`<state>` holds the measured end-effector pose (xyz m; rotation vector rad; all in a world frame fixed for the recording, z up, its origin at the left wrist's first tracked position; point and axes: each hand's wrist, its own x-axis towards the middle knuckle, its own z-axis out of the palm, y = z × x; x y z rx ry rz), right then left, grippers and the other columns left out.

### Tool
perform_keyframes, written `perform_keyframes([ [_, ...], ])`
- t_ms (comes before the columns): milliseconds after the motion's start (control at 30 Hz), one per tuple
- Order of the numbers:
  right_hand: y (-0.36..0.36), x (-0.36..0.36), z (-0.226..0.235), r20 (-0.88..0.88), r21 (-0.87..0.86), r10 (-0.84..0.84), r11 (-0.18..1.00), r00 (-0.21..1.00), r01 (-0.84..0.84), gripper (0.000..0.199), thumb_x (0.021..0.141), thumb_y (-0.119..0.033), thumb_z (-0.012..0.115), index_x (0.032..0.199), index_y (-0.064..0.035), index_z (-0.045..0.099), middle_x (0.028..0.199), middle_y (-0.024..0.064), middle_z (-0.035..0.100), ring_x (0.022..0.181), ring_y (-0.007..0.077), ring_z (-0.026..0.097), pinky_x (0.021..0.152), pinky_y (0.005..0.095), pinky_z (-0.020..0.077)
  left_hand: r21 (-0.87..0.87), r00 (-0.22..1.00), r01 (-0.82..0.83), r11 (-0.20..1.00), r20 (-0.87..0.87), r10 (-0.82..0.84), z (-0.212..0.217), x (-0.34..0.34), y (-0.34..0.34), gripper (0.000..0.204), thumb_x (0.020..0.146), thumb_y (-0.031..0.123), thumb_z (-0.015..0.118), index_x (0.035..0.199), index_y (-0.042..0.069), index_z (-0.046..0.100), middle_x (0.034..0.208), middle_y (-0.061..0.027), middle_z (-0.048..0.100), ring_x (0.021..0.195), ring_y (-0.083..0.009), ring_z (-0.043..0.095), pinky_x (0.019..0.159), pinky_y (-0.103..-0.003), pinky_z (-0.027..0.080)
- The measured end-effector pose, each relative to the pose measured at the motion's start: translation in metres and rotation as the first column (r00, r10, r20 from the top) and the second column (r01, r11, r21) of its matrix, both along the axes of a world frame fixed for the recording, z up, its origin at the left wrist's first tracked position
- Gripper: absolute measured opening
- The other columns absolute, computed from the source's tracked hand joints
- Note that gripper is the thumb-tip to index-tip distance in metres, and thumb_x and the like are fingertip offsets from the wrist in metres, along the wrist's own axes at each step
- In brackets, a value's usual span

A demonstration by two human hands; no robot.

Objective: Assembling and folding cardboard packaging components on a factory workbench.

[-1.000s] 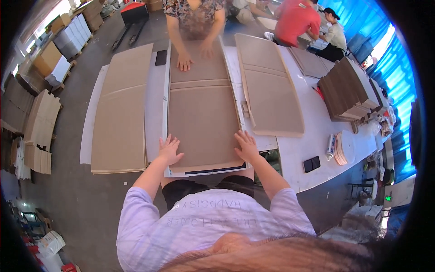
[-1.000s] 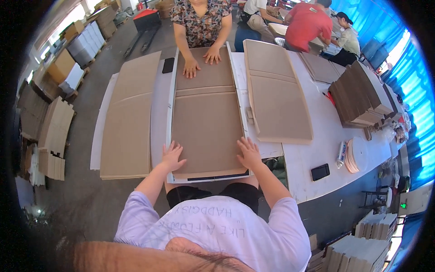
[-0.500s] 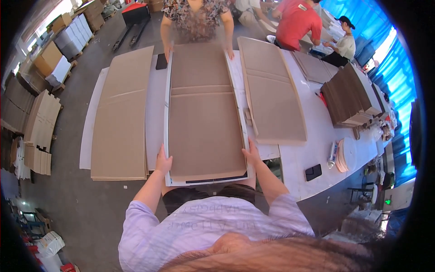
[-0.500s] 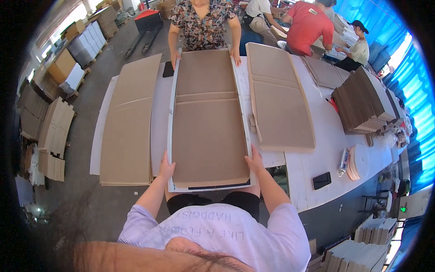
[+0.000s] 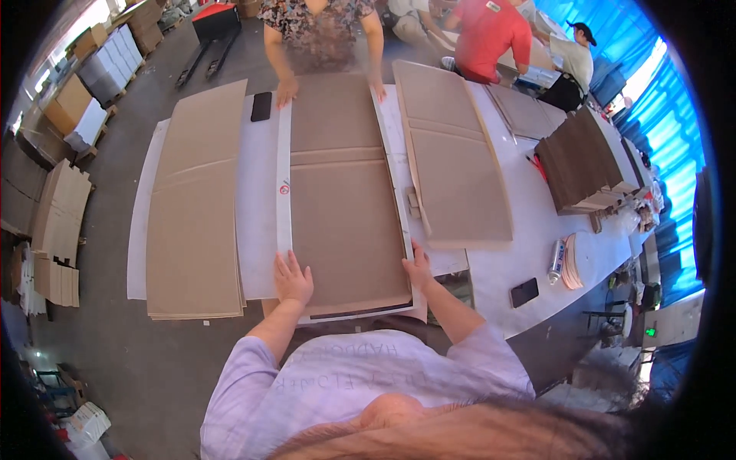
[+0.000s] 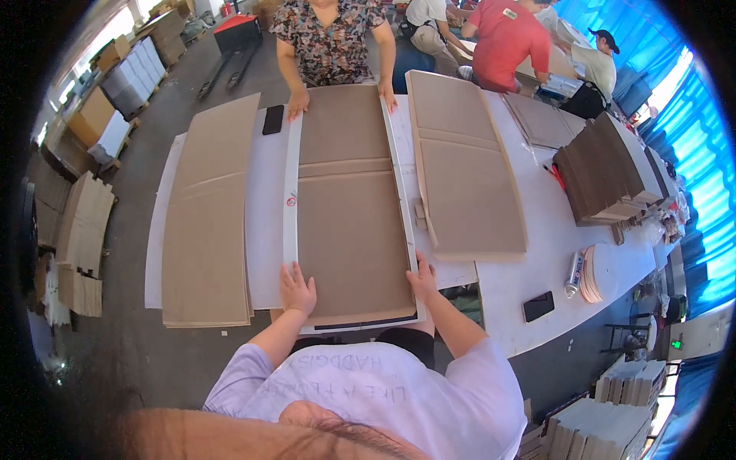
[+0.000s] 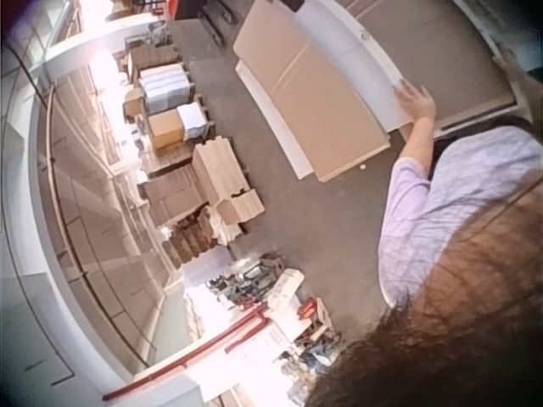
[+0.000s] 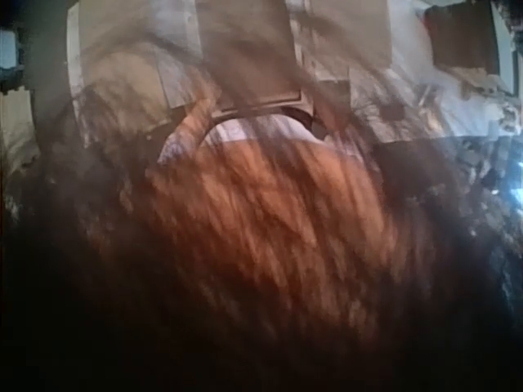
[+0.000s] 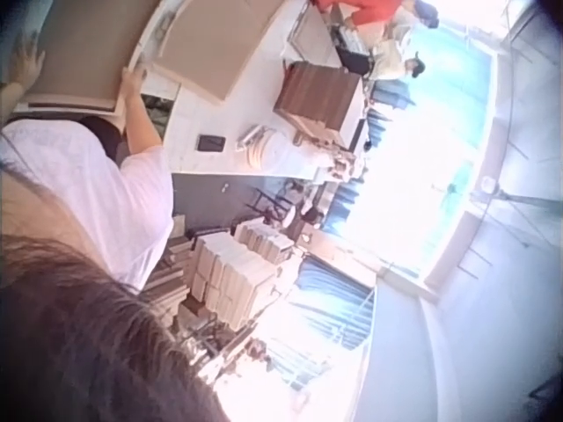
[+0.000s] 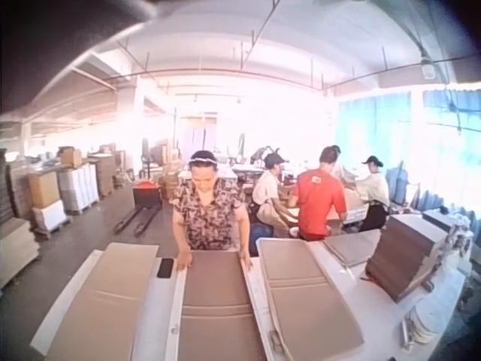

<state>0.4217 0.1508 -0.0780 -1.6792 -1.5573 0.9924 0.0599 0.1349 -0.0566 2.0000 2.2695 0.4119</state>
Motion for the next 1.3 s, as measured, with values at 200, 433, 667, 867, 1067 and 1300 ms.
perform_keyframes([
  [200,-0.002,-0.024,-0.003,0.233,0.076,-0.036,0.997,0.972,0.018,0.069,0.086,-0.021,0.055,0.146,-0.0097,0.023,0.148,0.0126,0.033,0.136,0.0264,0.031,0.111,0.0510,0.0135,0.056,0.927,0.059,0.997,0.367,-0.075,-0.034,-0.040,0.005,0.069,0.087,0.022,0.057,0.143,0.000,0.024,0.148,-0.0252,0.022,0.137,-0.0381,0.026,0.111,-0.043,0.025],
  [433,-0.011,-0.071,0.043,0.700,0.092,-0.025,0.994,0.714,-0.055,0.070,0.088,-0.041,0.052,0.146,-0.0129,0.026,0.151,0.0177,0.023,0.139,0.0380,0.022,0.109,0.0545,0.0215,-0.143,0.885,0.075,0.987,0.465,0.000,-0.009,-0.061,-0.001,0.073,0.087,0.020,0.058,0.146,0.005,0.017,0.149,-0.0183,0.027,0.139,-0.0326,0.026,0.112,-0.054,0.013],
  [667,-0.012,-0.076,0.057,0.713,-0.014,0.043,0.999,0.699,-0.047,0.064,0.090,-0.047,0.047,0.146,-0.0215,0.027,0.153,0.0120,0.020,0.141,0.0350,0.017,0.111,0.0558,0.0170,-0.084,0.856,0.097,0.992,0.515,-0.040,-0.027,-0.068,-0.007,0.073,0.089,0.022,0.058,0.147,0.007,0.016,0.149,-0.0167,0.028,0.138,-0.0333,0.028,0.111,-0.056,0.013],
  [867,-0.020,-0.070,0.049,0.778,0.238,0.137,0.839,0.614,-0.489,0.057,0.087,-0.045,0.053,0.138,-0.0231,0.040,0.144,0.0096,0.034,0.135,0.0307,0.028,0.107,0.0512,0.0247,-0.114,0.766,0.088,0.990,0.643,0.006,0.006,-0.077,0.001,0.078,0.085,0.019,0.063,0.146,0.004,0.016,0.141,-0.0221,0.038,0.131,-0.0369,0.037,0.106,-0.044,0.032],
  [1067,-0.069,-0.078,0.053,0.621,0.188,0.513,0.637,0.593,-0.748,0.030,0.080,-0.036,0.065,0.106,-0.0217,0.060,0.106,0.0023,0.055,0.104,0.0246,0.050,0.086,0.0408,0.0399,0.135,0.871,0.108,0.985,0.465,-0.159,0.015,-0.102,-0.024,0.081,0.082,0.018,0.068,0.145,0.003,0.020,0.137,-0.0243,0.042,0.127,-0.0389,0.041,0.106,-0.044,0.033],
  [1300,-0.065,-0.074,0.037,0.740,0.236,0.436,0.543,0.511,-0.806,0.012,0.080,-0.025,0.063,0.090,-0.0182,0.061,0.090,-0.0011,0.058,0.093,0.0197,0.055,0.080,0.0371,0.0405,0.171,0.820,0.412,0.895,0.358,-0.446,0.040,-0.097,-0.069,0.081,0.075,0.018,0.074,0.142,0.005,0.030,0.140,-0.0185,0.040,0.128,-0.0386,0.039,0.107,-0.043,0.034],
])
